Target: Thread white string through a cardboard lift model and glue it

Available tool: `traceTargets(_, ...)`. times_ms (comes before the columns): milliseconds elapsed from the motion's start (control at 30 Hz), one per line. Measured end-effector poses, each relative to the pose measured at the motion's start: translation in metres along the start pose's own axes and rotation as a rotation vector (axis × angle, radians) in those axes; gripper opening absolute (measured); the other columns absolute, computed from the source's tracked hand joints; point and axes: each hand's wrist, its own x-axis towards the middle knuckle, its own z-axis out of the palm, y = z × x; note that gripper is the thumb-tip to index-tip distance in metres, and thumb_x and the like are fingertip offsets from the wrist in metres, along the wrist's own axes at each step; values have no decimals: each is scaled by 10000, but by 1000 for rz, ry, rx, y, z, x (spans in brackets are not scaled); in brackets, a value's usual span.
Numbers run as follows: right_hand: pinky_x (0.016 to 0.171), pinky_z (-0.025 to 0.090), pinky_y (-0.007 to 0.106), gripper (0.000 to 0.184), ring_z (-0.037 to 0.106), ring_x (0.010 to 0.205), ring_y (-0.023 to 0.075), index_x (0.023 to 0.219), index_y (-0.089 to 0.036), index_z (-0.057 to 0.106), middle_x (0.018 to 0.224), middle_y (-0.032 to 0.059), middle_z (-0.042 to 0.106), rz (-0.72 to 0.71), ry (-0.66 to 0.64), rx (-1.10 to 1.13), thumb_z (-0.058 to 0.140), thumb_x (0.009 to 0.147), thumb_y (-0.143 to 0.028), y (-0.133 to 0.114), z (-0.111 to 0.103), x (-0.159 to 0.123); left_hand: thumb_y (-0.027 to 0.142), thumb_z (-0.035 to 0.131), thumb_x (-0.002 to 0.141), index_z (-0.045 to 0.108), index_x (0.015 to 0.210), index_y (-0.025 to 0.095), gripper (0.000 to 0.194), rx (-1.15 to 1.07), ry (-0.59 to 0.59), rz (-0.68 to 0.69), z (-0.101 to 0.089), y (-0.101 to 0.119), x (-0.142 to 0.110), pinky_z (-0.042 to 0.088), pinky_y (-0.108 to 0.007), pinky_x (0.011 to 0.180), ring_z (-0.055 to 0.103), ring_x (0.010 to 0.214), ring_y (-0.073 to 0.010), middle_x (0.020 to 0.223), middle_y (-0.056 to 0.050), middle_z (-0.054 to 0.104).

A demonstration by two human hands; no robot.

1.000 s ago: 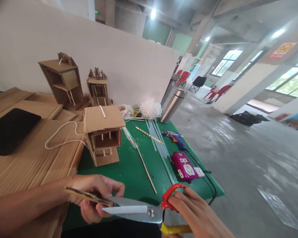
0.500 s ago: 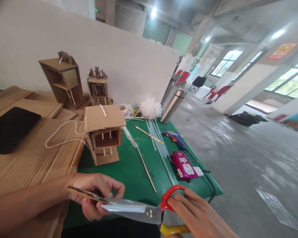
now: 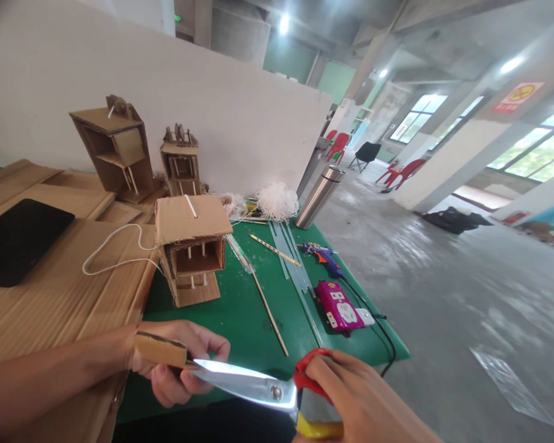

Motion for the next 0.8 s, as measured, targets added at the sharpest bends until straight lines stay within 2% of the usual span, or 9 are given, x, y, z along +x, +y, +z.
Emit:
traceTargets(233, 725, 627, 394, 433, 738, 835, 295, 878, -210, 687, 945, 105, 752, 23, -217, 127, 811, 695, -581, -11, -16, 25, 232, 596, 767, 419, 800, 234, 180, -29, -57, -34, -6, 1, 2, 218, -148, 281, 232, 293, -67, 561, 48, 447)
traceTargets(333, 751, 613, 409, 374, 727, 836, 283, 875, -209, 676, 952, 93, 745, 67, -301, 170, 807, 728, -527, -13, -20, 29, 236, 582, 789, 404, 801, 238, 178, -24, -53, -51, -8, 0, 3, 238, -150, 281, 247, 291, -70, 559, 50, 448)
traceTargets(500, 738, 592, 402, 349, 703, 814, 260, 889, -218, 661, 917, 62, 719, 123, -372, 217, 777, 765, -523, -14, -22, 32, 219, 538, 821, 402, 809, 238, 137, -24, -64, -51, -10, -1, 4, 251, -144, 282, 251, 286, -70, 553, 52, 445)
traceTargets(633, 731, 579, 375, 353, 700, 810, 249, 880, -208, 655, 912, 64, 714, 95, -362, 222, 762, 779, -529, -14, -20, 32, 220, 541, 813, 390, 791, 236, 153, -31, -89, -61, -12, -2, 5, 252, -150, 274, 247, 281, -71, 546, 53, 452)
traceTargets(800, 638, 556, 320, 361, 679, 686, 211, 807, -203, 631, 786, 34, 687, 31, -274, 187, 767, 770, -535, -12, -13, 29, 222, 520, 831, 399, 804, 235, 125, -26, -80, -53, -11, -2, 5, 211, -159, 272, 227, 279, -75, 549, 50, 445)
